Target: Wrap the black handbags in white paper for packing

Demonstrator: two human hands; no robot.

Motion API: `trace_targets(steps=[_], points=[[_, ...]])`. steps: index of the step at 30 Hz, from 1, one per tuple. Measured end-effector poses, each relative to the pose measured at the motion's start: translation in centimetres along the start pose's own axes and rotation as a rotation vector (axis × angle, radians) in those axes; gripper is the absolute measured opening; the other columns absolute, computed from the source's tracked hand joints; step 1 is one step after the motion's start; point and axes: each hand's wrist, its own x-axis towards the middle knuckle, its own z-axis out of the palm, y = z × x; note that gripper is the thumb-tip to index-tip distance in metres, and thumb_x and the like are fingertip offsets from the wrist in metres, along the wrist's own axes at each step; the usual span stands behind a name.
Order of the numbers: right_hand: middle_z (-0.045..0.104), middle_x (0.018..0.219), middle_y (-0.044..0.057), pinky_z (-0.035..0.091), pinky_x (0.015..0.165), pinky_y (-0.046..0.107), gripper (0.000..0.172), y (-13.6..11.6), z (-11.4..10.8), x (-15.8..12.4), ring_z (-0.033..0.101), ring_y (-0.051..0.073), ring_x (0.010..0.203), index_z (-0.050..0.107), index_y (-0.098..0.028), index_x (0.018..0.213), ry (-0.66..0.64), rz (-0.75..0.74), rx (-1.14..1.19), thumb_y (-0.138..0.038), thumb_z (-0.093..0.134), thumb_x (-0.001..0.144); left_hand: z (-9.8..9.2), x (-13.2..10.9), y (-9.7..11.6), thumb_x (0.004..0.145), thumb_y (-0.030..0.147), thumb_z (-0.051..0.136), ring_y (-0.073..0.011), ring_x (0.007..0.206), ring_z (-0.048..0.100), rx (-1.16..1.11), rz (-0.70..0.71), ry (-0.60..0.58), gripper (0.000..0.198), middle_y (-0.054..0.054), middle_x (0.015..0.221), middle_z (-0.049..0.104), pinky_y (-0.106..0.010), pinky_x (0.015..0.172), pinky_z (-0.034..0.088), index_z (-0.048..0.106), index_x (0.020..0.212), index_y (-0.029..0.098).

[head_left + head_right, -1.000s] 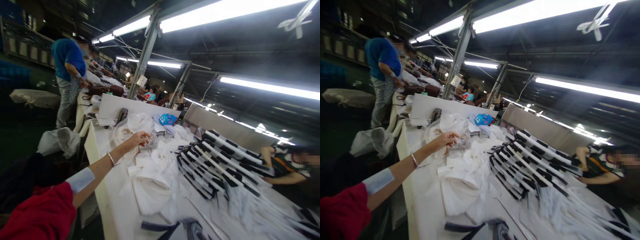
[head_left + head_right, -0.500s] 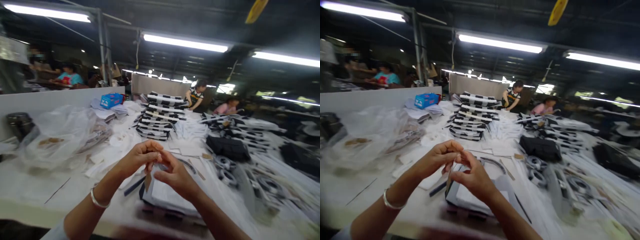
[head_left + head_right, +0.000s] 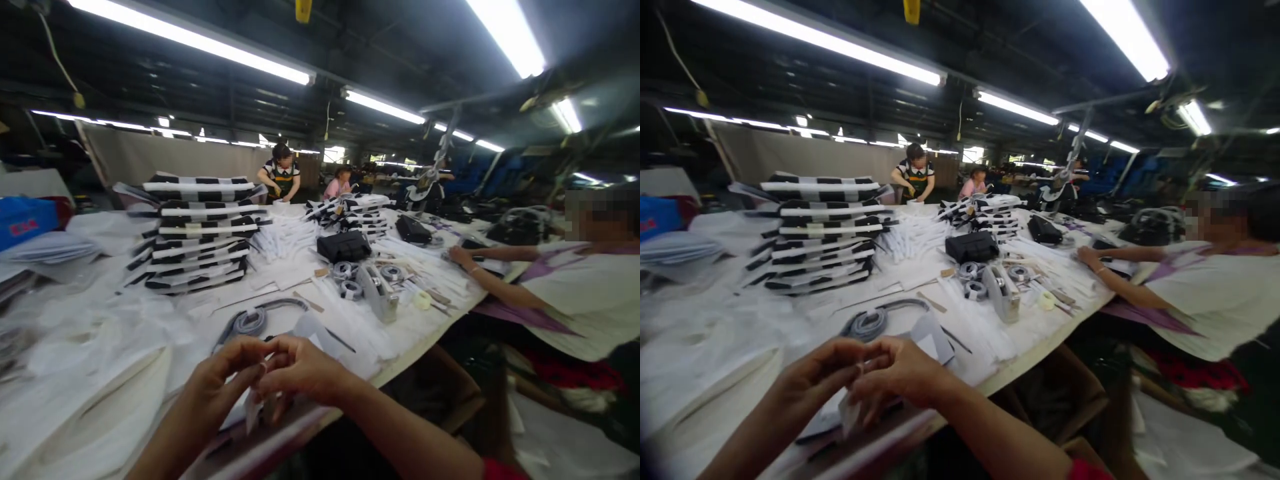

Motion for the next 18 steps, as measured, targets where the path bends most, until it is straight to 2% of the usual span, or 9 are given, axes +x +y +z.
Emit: trace_targets(steps=[2, 4, 7, 9, 12, 15, 18], points=[[0.069, 0.077, -0.001, 0.049, 0.056, 0.022, 0.061, 0.4, 0.0, -0.6, 0.065, 0.013, 0.062, 0.065, -0.017, 0.104, -0.022, 0.0, 0.031, -0.037, 0.091, 0.052, 0.9, 0.1, 0.3, 0.081, 0.049, 0.065, -0.0244, 0.088, 0.069, 0.18, 0.114, 0.048, 0.027, -0.005, 0.096, 0.075, -0.029, 0.08, 0.055, 0.073, 0.096, 0.028], [0.067, 0.07, -0.002, 0.049, 0.058, 0.022, 0.047, 0.5, 0.1, -1.4, 0.061, 0.01, 0.056, 0.068, -0.015, 0.092, -0.057, -0.008, 0.014, -0.038, 0.089, 0.057, 1.7, 0.1, 0.4, 0.079, 0.05, 0.065, -0.0271, 0.098, 0.068, 0.29, 0.199, 0.163, 0.029, -0.005, 0.107, 0.073, -0.032, 0.089, 0.054, 0.073, 0.101, 0.031], [0.067, 0.067, -0.001, 0.049, 0.059, 0.023, 0.039, 0.2, 0.1, -2.4, 0.059, 0.009, 0.054, 0.069, -0.014, 0.083, -0.017, -0.003, 0.018, -0.043, 0.086, 0.062, 2.9, 0.1, -0.4, 0.074, 0.056, 0.069, -0.032, 0.11, 0.064, 0.25, 0.159, 0.312, 0.047, -0.007, 0.123, 0.068, -0.04, 0.096, 0.053, 0.068, 0.114, 0.032], [0.067, 0.066, 0.0, 0.051, 0.059, 0.025, 0.043, 0.1, -0.3, -2.9, 0.061, 0.012, 0.055, 0.068, -0.014, 0.081, 0.107, -0.043, 0.046, -0.049, 0.084, 0.062, 3.8, 0.0, -1.1, 0.072, 0.062, 0.068, -0.0333, 0.109, 0.065, 0.088, 0.071, 0.265, 0.057, -0.008, 0.125, 0.067, -0.042, 0.091, 0.056, 0.064, 0.12, 0.031], [0.067, 0.068, 0.001, 0.05, 0.058, 0.027, 0.044, -0.2, -0.9, -3.6, 0.062, 0.014, 0.059, 0.068, -0.015, 0.077, 0.291, -0.172, -0.004, -0.055, 0.081, 0.065, 5.2, -0.2, -1.9, 0.071, 0.065, 0.068, -0.0331, 0.106, 0.067, -0.09, -0.018, 0.072, 0.059, -0.008, 0.115, 0.071, -0.039, 0.085, 0.058, 0.064, 0.118, 0.029], [0.068, 0.072, 0.001, 0.048, 0.064, 0.025, 0.036, -0.6, -1.5, -4.7, 0.062, 0.014, 0.07, 0.072, -0.017, 0.073, 0.458, -0.35, -0.264, -0.052, 0.078, 0.071, 6.4, -0.5, -1.9, 0.074, 0.066, 0.066, -0.0285, 0.086, 0.07, -0.027, -0.103, -0.019, 0.046, -0.004, 0.09, 0.074, -0.034, 0.074, 0.059, 0.069, 0.101, 0.029], [0.07, 0.08, 0.002, 0.048, 0.07, 0.025, 0.029, -0.9, -1.9, -5.9, 0.063, 0.016, 0.081, 0.074, -0.02, 0.071, 0.506, -0.427, -0.395, -0.048, 0.077, 0.073, 7.0, -0.5, -1.3, 0.08, 0.069, 0.055, -0.0222, 0.061, 0.064, 0.053, -0.144, -0.008, 0.044, -0.001, 0.068, 0.068, -0.029, 0.057, 0.053, 0.07, 0.087, 0.028]])
